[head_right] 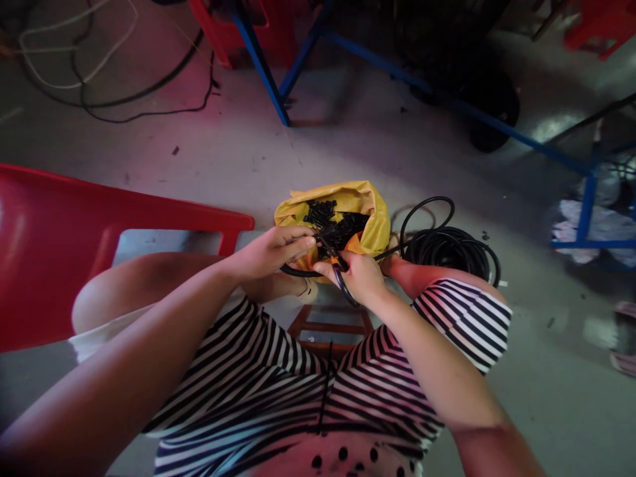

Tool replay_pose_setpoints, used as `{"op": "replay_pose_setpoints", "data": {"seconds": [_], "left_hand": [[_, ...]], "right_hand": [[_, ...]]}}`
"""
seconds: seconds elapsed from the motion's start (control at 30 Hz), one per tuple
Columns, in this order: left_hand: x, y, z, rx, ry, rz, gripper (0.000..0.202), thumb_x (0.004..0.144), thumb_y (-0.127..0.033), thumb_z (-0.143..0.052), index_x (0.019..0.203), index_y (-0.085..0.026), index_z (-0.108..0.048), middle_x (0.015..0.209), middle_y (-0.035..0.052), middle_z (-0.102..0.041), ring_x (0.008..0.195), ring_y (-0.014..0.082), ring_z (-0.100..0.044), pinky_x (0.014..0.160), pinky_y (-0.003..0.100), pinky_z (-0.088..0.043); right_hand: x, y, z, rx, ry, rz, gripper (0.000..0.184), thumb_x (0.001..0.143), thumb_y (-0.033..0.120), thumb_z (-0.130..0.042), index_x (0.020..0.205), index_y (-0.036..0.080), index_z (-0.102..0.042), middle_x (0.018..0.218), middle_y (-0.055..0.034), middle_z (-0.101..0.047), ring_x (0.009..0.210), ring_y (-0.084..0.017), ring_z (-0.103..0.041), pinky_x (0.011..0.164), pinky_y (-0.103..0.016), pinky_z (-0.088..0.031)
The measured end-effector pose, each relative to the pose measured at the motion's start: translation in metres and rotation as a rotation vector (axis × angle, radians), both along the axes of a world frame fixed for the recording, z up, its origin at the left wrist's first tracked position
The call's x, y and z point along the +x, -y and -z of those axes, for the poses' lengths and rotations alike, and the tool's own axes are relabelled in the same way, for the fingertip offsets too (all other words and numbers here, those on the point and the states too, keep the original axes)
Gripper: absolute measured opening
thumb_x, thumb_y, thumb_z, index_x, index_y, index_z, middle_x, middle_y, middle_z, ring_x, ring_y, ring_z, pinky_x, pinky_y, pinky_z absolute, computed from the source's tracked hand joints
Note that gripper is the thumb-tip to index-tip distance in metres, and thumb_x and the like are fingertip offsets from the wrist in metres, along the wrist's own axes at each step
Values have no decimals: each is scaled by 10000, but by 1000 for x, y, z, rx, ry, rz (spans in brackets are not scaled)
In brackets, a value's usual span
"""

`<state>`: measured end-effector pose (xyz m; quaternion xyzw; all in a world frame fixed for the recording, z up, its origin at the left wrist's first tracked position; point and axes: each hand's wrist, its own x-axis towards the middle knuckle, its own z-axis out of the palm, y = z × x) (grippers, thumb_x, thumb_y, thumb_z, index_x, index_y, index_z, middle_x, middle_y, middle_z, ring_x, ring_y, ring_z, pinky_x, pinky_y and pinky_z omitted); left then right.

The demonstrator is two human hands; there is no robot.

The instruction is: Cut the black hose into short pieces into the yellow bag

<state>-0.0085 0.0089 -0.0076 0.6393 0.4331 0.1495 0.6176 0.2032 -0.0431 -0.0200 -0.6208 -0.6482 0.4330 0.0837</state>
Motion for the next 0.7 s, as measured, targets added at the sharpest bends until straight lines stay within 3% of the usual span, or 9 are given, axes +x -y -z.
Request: {"op": "replay_pose_setpoints", "data": {"seconds": [0.23, 0.47, 0.7], "left_hand": [[-2, -1, -3, -56, 48, -15, 390, 973, -506, -455, 746, -189, -461, 611, -43, -420, 537, 87, -421, 508, 208, -353], [0, 1, 2, -5, 0, 71, 393, 942, -513, -485, 750, -175, -539, 653, -15, -504, 604, 109, -463, 528, 206, -380], [1, 2, 2, -7, -45, 44, 395, 931, -522, -487, 792, -168, -593, 700, 7, -568, 663, 131, -528, 564, 208, -441]], "right_hand": [[1, 1, 9, 28, -22, 10, 622, 802, 800, -585, 616, 210, -515, 581, -23, -524, 581, -159, -495, 549, -276, -263], [6, -2, 6, -59, -49, -73, 541, 810, 742, -639, 757, 214, -531, 663, 6, -568, 622, -144, -515, 576, -248, -324], [3, -3, 10, -4, 72, -100, 569, 849, 758, -579, 749, 198, -606, 655, -36, -596, 620, -167, -541, 564, -266, -296]]}}
